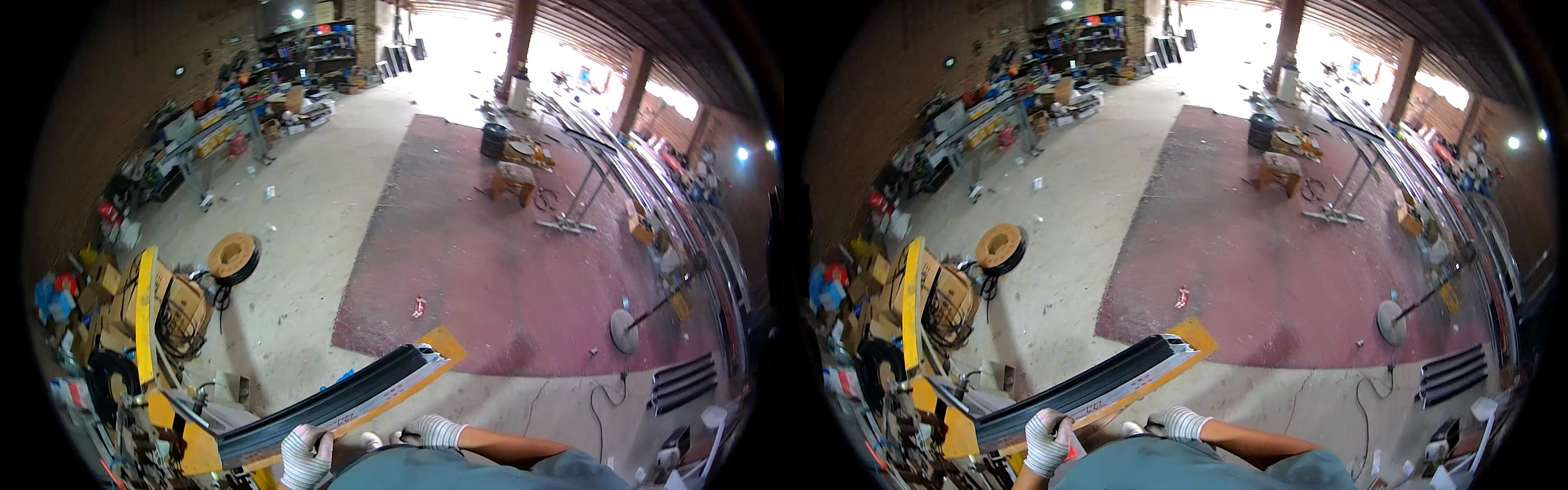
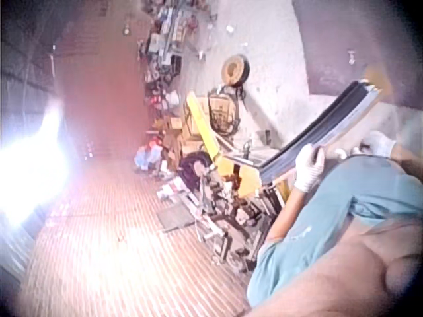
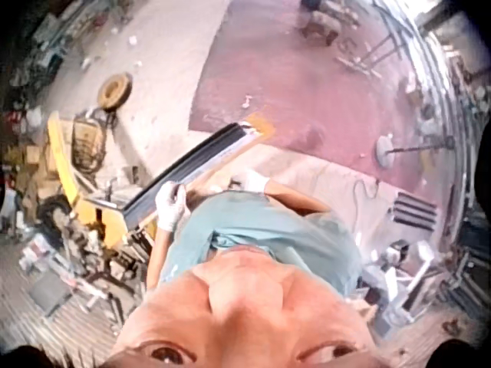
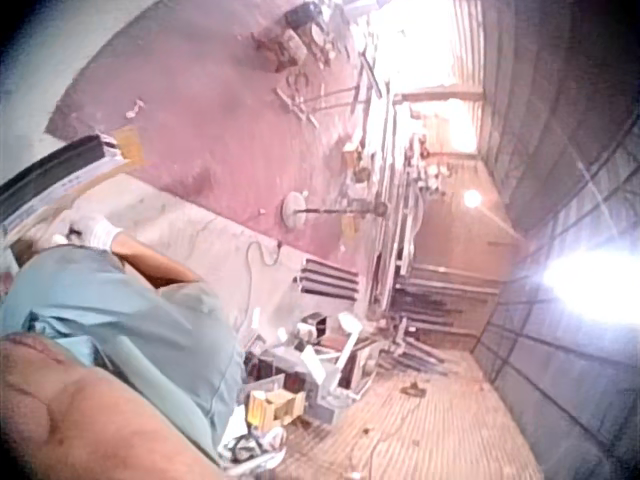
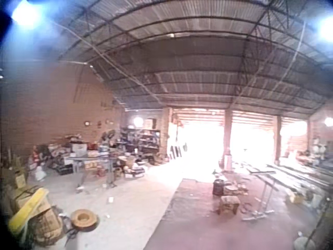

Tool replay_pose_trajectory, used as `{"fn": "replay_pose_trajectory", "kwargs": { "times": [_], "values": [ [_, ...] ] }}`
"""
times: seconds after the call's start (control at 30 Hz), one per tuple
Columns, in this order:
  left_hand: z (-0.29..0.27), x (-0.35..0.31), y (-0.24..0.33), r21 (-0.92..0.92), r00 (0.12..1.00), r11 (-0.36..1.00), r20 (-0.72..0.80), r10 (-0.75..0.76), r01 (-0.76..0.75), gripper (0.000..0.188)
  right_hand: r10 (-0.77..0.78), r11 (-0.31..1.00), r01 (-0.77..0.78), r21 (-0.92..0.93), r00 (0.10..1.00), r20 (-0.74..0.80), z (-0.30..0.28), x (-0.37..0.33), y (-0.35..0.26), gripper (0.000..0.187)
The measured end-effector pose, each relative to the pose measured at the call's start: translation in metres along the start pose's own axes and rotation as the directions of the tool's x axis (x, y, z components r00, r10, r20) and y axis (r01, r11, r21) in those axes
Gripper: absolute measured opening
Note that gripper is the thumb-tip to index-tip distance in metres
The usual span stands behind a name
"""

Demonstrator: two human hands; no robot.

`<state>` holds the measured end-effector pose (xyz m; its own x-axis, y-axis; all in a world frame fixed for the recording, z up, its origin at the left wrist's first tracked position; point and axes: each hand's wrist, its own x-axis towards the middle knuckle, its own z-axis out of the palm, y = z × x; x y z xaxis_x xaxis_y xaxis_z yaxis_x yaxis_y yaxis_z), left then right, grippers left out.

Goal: The person operates a metal cutting saw to cut small metal pieces. They place a metal piece into the saw, lower the blade to cut, then remove the cut piece and place it aside. The person repeats this process with multiple metal pieces.

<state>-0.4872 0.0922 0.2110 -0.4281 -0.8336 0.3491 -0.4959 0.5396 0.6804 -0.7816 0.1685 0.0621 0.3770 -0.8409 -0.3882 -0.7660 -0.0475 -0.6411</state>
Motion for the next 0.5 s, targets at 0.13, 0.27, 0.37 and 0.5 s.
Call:
{"fn": "replay_pose_trajectory", "kwargs": {
  "times": [0.13,0.27,0.37,0.5],
  "values": [
    [0.022,0.041,-0.019,-0.057,0.992,0.995,0.093,0.084,-0.079,0.007,0.320,0.915,-0.342,0.213,0.938,0.132,0.017,-0.012,0.047,0.039],
    [0.059,0.091,-0.023,-0.159,0.979,0.984,0.172,0.113,-0.086,0.007,0.327,0.945,-0.320,0.072,0.938,-0.116,0.027,-0.043,0.089,0.032],
    [0.096,0.136,-0.007,-0.214,0.940,0.961,0.253,0.231,-0.178,0.012,0.346,0.938,-0.320,0.133,0.846,-0.406,0.048,-0.085,0.138,0.030],
    [0.146,0.190,0.033,-0.223,0.878,0.919,0.289,0.380,-0.325,0.016,0.651,0.755,-0.583,0.299,0.619,-0.439,0.066,-0.117,0.200,0.029]
  ]
}}
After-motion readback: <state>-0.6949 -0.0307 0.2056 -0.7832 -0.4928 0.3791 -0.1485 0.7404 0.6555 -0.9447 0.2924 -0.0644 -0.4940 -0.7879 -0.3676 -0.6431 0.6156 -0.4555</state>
